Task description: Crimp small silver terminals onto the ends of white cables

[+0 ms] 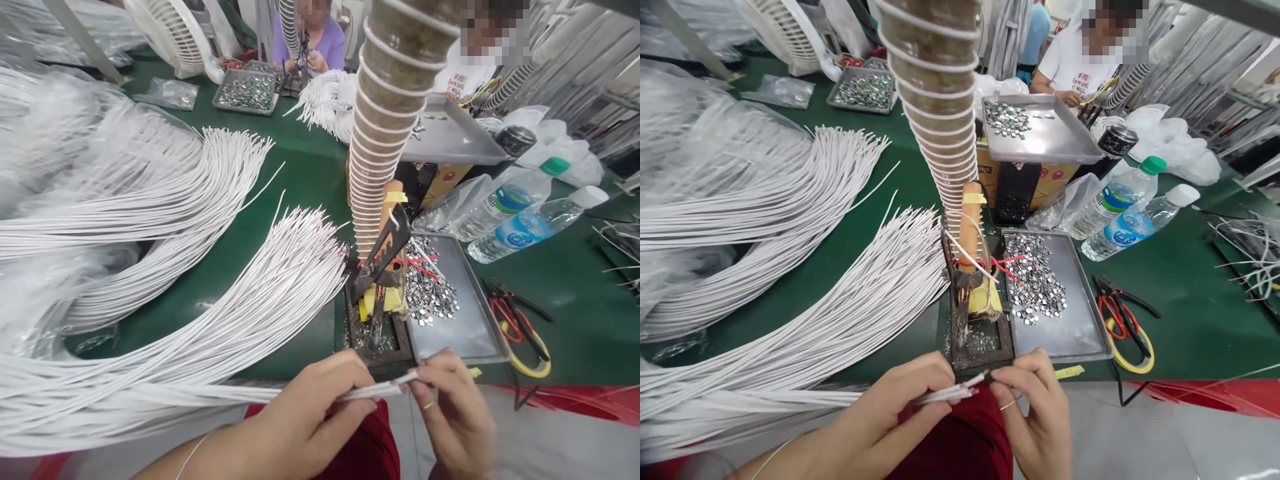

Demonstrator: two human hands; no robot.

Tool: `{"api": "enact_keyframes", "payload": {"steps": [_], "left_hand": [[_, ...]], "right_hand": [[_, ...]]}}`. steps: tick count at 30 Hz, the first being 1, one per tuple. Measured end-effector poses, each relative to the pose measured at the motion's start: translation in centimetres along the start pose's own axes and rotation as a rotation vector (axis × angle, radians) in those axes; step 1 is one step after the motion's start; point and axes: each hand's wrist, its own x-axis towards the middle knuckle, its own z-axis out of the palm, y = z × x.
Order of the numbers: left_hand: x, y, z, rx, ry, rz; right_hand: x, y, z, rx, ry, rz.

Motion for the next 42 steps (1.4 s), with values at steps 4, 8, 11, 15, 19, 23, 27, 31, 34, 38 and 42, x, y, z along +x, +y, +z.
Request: {"api": "enact_keyframes", "payload": {"steps": [4,8,11,15,19,23,27,31,34,38,42], "left_hand": [[-0.1,-0.8,0.4,-0.059,0.002,-0.066],[-0.2,-1.2,0.7,-0.071,-0.003,-0.095],[-0.2,-1.5,0.9,-0.085,0.016,-0.077],[-0.1,-1.8,1.4,-0.127,0.048,-0.066],[-0.1,-2.1,1.7,-0.129,0.118,-0.055],[0.0,-2.5,1.5,-0.096,0.084,-0.030],[0.1,-2.5,1.4,-0.099,-0.007,-0.061],[0.1,-2.2,1.6,-0.090,-0.058,-0.046],[0.2,-1.8,1.6,-0.147,-0.149,-0.020],[0.2,-1.5,1.4,-0.144,-0.095,-0.072],[0.1,-1.8,1.8,-0.161,0.033,-0.140]], "right_hand": [[-0.2,-1.4,1.0,0.089,-0.127,-0.028],[-1.3,-1.5,1.8,0.191,-0.117,0.118],[-1.7,-1.5,1.8,0.225,-0.113,0.182],[-1.3,-1.7,1.4,0.211,-0.218,0.134],[-0.9,-1.6,1.2,0.224,-0.248,0.156],[-1.1,-1.3,1.6,0.419,-0.264,0.184],[-0.9,-1.2,2.0,0.406,-0.242,0.132],[-0.7,-1.3,2.1,0.443,-0.266,0.092],[-0.9,-1.7,2.3,0.603,-0.285,0.095],[-1.1,-1.4,1.4,0.409,-0.237,0.057],[0.0,1.8,-1.0,-0.187,-0.085,0.135]]}}
